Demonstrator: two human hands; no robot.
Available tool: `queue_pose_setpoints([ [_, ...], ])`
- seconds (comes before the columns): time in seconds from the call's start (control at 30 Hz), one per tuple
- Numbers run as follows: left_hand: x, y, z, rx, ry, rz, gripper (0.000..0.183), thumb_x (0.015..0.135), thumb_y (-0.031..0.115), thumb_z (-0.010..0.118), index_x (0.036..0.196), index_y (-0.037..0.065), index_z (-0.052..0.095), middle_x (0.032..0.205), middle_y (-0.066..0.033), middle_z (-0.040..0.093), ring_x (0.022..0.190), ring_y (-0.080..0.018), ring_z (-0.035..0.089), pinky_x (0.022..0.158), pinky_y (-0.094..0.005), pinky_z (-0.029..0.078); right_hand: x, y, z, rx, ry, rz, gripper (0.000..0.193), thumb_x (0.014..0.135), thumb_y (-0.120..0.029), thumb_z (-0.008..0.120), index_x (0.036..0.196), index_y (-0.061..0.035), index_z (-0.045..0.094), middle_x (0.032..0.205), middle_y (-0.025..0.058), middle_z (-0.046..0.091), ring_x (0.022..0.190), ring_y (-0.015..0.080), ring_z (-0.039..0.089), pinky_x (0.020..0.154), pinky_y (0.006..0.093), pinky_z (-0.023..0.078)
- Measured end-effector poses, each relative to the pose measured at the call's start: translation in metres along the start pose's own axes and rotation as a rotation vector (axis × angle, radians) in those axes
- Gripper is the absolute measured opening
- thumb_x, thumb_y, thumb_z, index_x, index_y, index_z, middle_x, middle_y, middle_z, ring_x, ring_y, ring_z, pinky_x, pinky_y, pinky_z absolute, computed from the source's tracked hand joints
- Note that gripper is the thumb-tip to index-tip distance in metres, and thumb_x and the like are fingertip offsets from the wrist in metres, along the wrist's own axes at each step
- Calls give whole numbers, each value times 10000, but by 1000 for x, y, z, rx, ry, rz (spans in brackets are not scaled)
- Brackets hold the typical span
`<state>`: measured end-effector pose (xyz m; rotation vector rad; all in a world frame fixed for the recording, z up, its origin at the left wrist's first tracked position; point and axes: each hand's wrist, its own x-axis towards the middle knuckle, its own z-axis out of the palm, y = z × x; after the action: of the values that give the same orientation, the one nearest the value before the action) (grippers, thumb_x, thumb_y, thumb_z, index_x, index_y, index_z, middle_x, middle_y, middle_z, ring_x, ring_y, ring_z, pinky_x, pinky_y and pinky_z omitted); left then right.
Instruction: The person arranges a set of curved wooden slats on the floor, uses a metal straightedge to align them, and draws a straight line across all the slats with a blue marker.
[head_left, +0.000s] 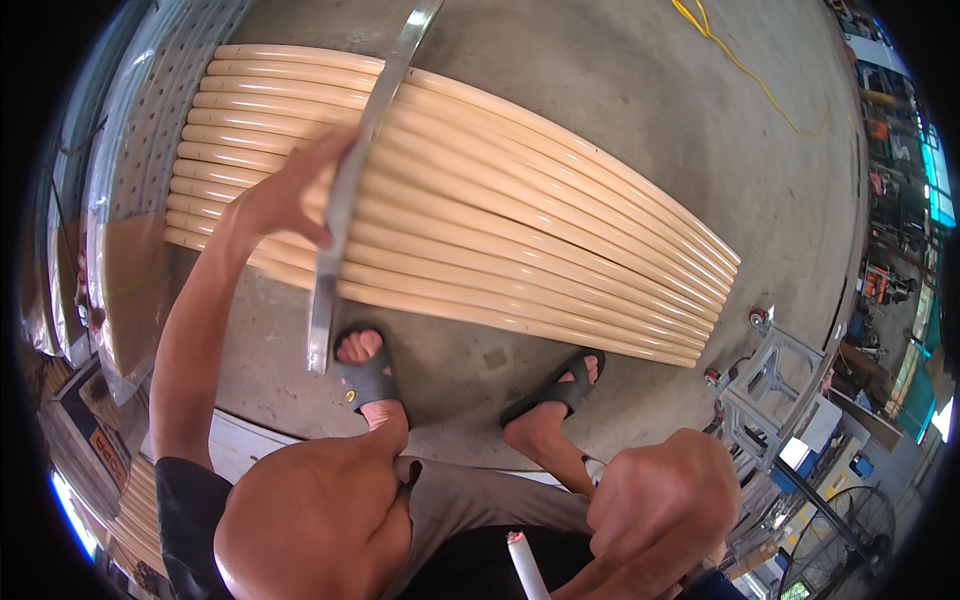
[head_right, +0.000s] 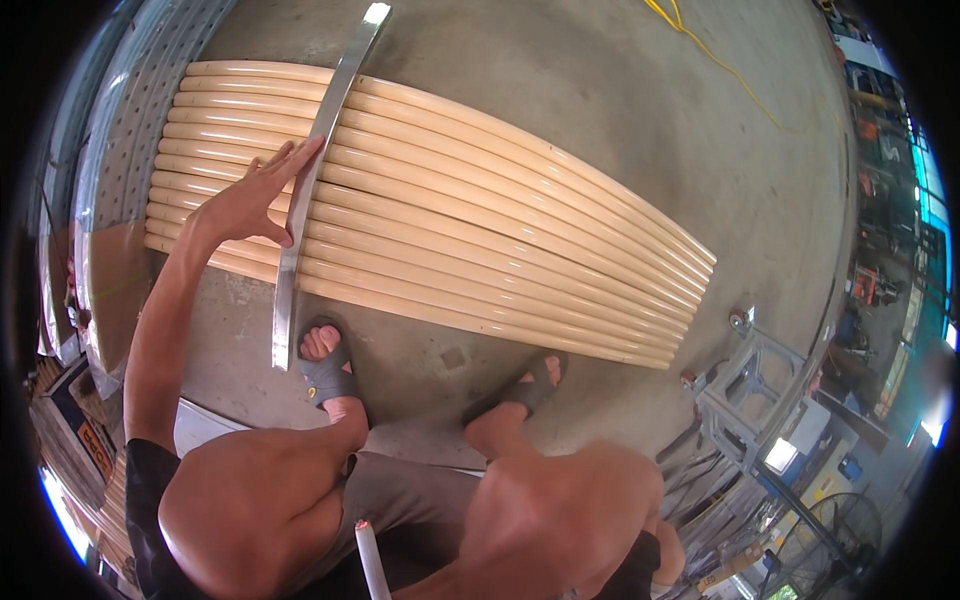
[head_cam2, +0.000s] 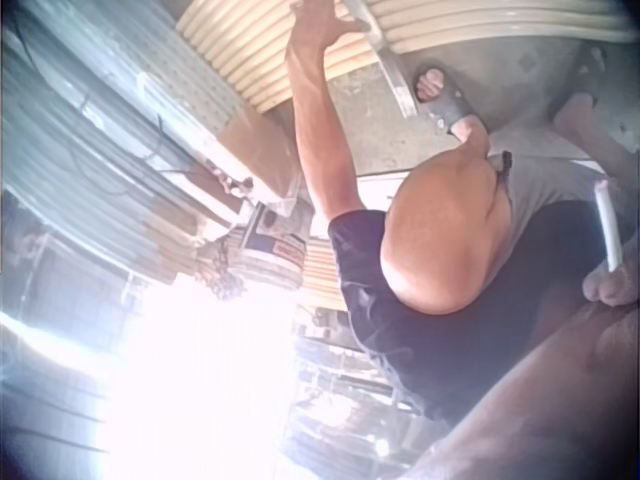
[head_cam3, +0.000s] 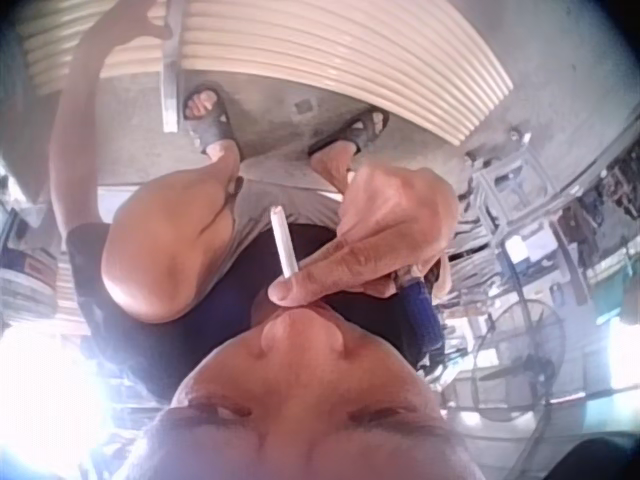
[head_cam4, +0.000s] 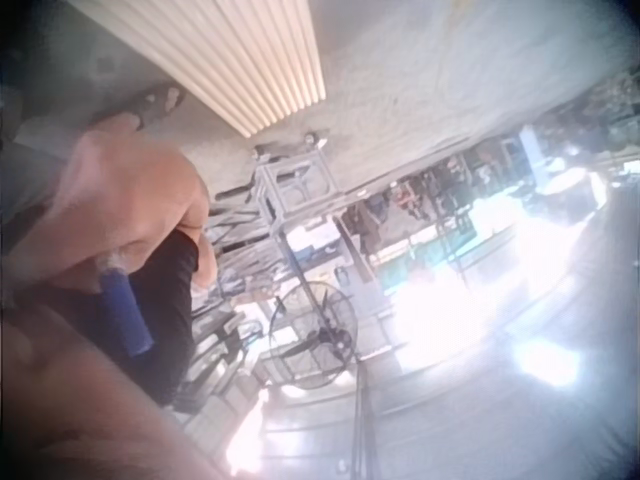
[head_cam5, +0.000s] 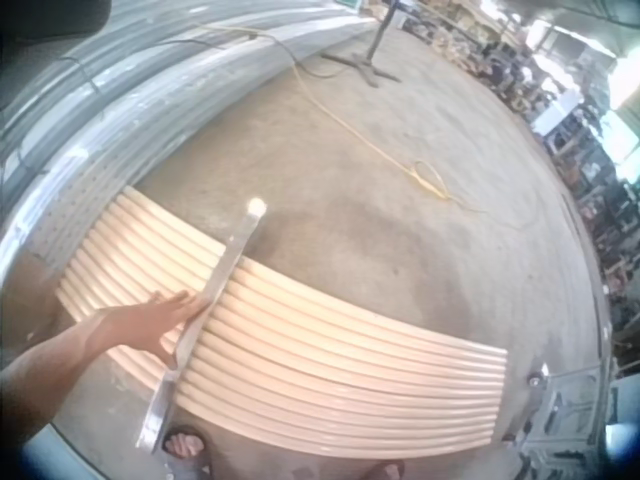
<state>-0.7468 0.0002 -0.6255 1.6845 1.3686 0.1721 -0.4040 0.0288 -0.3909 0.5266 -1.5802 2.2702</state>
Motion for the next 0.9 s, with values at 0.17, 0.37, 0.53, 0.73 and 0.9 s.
queue_pose_setpoints([
  [0.17, -4, 1, -3, 14, -17, -34, 1390, 530, 5, 890, 1586, 267, 25, 1631, -94, 205, 1510, -344, 116, 1193, -631, 124, -3, -8, -5, -25, -26, 190, 417, 926, -75, 612, 1276, 145, 554, 624, -9, 626, 452, 105, 585, 409, 235, 450],
  [0.37, -4, 10, -10, 18, 1, -32, 1345, 507, 63, 907, 1573, 214, 99, 1586, -106, 265, 1468, -346, 195, 1172, -602, 166, -25, 9, -33, -454, 633, 647, 331, 946, -115, 526, 1191, 83, 627, 615, 53, 596, 572, 178, 618, 487, 314, 438],
  [0.53, -16, 30, -11, 246, 122, -27, 1357, 501, 183, 943, 1579, 177, 118, 1585, -158, 280, 1478, -344, 235, 1186, -578, 172, -63, 97, -110, -299, 1277, 597, 425, 950, -323, 523, 1083, 58, 659, 801, 159, 709, 666, 182, 683, 636, 281, 561],
  [0.73, -9, 48, -24, 289, -38, -127, 1372, 583, 209, 921, 1586, 225, -15, 1639, -142, 128, 1512, -349, 98, 1183, -636, 63, -75, 152, -162, -149, 1332, 731, 586, 972, -499, 501, 1074, 56, 658, 786, 171, 703, 647, 215, 694, 594, 325, 584],
  [0.9, -9, 33, -13, 159, -52, -164, 1367, 561, 76, 899, 1585, 259, 12, 1639, -79, 165, 1513, -332, 92, 1180, -660, 78, -36, 190, -166, -358, 1361, 375, 448, 996, -407, 571, 1140, 10, 649, 931, 163, 714, 791, 226, 717, 690, 319, 579],
])
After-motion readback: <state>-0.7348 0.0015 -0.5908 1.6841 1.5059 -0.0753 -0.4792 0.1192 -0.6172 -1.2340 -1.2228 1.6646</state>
